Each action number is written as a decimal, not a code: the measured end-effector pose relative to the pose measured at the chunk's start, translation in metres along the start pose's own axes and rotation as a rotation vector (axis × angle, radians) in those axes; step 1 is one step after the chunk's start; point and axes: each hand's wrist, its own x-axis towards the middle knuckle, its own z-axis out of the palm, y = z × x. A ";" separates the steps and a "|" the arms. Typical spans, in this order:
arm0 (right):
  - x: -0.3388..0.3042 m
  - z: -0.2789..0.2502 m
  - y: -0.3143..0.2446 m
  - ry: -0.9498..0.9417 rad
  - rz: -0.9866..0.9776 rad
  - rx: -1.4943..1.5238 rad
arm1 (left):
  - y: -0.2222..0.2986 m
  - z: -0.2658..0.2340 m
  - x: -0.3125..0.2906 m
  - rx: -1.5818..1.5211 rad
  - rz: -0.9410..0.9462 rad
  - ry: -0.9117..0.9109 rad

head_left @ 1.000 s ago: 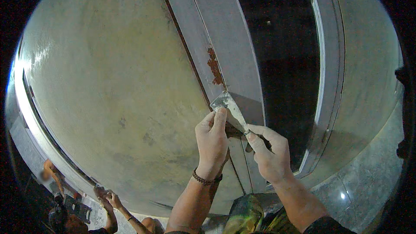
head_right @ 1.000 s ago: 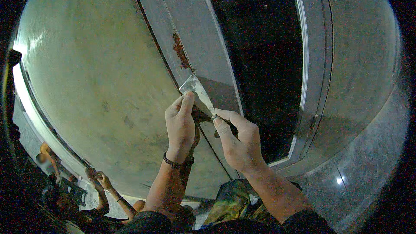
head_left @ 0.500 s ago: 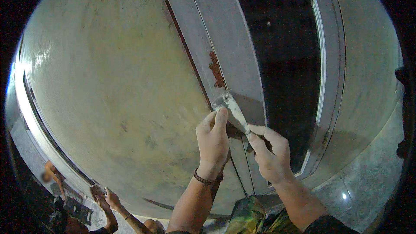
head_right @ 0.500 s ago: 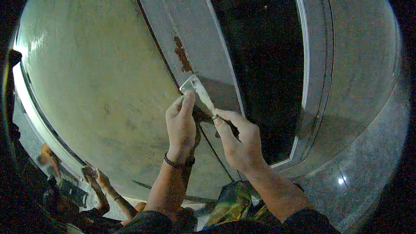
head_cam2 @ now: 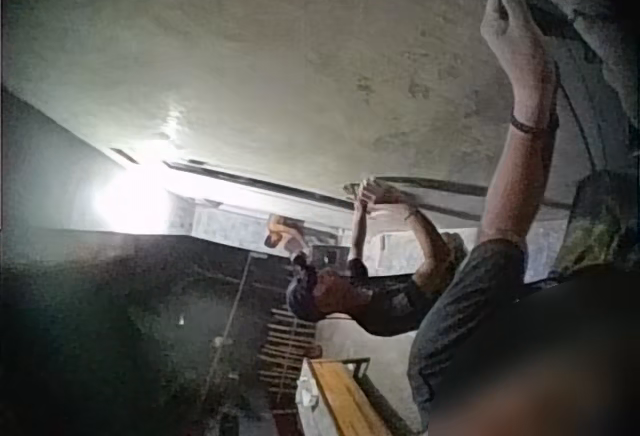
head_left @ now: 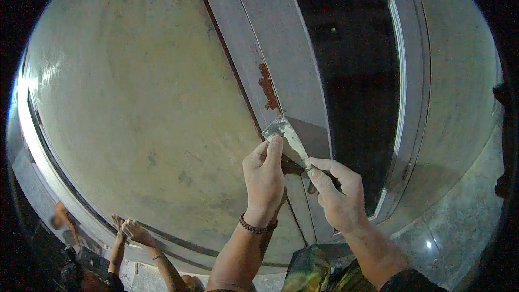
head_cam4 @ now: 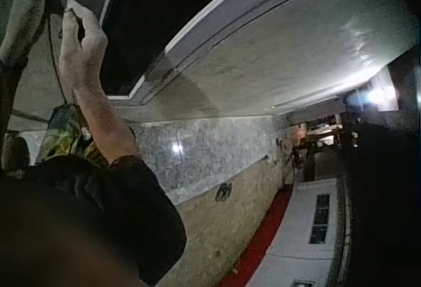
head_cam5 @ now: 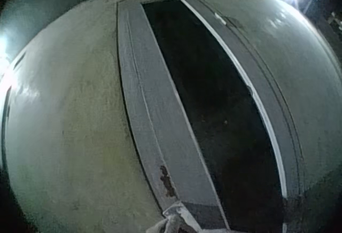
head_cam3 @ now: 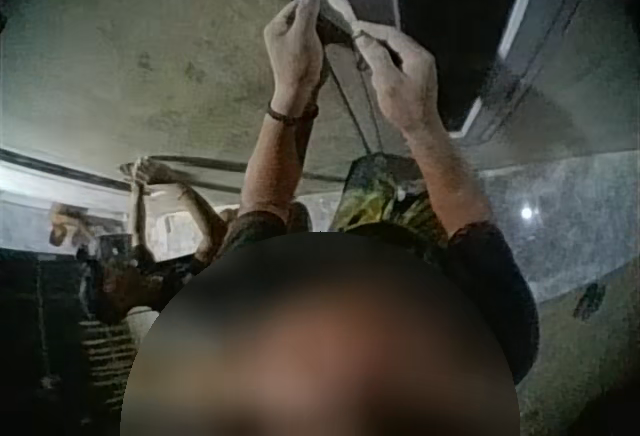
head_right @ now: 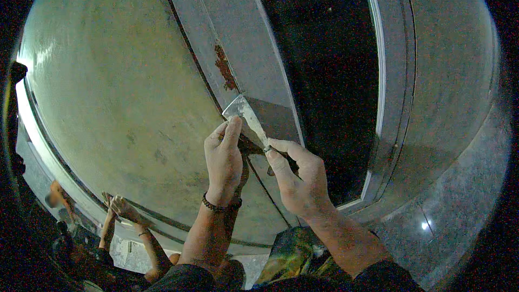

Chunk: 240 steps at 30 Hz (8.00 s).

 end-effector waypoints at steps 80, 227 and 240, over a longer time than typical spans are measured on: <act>0.141 0.005 -0.083 0.165 -0.794 0.728 | -0.013 -0.061 0.040 1.269 1.031 0.163; 0.019 0.036 -0.035 -0.047 -0.535 -0.444 | 0.031 -0.092 0.060 1.022 1.423 0.015; 0.024 0.034 -0.028 -0.060 -0.587 -0.452 | 0.023 -0.092 0.061 1.009 1.428 0.027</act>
